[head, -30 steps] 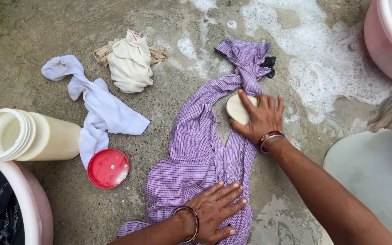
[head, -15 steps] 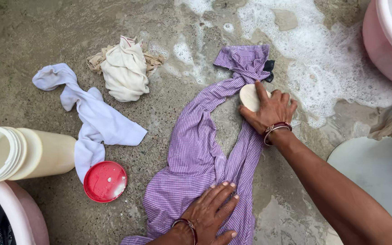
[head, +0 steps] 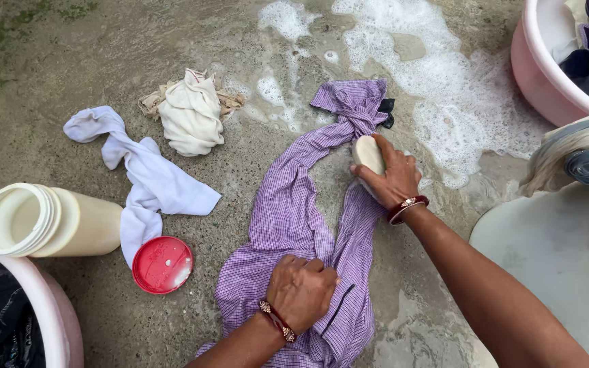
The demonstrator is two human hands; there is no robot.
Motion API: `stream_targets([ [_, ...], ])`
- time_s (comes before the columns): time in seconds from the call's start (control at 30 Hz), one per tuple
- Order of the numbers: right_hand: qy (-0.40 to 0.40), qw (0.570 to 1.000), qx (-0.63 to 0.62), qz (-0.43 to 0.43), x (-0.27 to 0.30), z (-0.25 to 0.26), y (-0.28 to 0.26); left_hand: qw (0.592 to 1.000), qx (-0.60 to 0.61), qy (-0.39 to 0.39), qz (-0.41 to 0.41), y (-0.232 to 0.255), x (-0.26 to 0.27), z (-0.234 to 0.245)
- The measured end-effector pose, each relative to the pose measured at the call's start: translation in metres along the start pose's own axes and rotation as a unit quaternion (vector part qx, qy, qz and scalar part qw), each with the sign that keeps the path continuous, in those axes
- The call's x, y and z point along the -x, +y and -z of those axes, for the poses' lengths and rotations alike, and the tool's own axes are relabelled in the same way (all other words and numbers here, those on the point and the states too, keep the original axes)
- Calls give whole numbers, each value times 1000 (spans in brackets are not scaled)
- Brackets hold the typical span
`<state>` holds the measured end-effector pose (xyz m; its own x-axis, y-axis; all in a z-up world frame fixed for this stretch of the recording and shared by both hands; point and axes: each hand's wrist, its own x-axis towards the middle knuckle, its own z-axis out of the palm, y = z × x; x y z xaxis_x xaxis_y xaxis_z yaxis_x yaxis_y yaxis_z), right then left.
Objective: The person washes a shirt by hand on the ground using a brush and soap, scrubs different sections of the garment, and then rinses it in a bucket of water.
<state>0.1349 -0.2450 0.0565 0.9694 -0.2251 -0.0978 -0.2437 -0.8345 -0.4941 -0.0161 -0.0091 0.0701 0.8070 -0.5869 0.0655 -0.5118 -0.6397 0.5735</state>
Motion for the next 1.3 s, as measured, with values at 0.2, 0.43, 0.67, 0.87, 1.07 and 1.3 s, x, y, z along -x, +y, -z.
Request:
stream_targets([
  [0.2,43,964,-191,-178,25,53,35,975,208,-69,-27,89,-32,0],
  [0.43,63,989,-128,-46,63,49,31,956,-2,-62,-288,33,-61,-46],
  [0.67,12,909,195,369,94,-32,41,943,33,-151,-296,-19,46,-87],
  [0.87,-32,980,193,32,0,-2,5,940,32,-169,-293,-29,43,-105],
  [1.07,18,922,189,337,93,-47,26,942,8,-157,-298,-32,49,-118],
  [1.3,-27,989,142,40,18,-24,-24,981,-29,-73,-177,-54,72,-44],
])
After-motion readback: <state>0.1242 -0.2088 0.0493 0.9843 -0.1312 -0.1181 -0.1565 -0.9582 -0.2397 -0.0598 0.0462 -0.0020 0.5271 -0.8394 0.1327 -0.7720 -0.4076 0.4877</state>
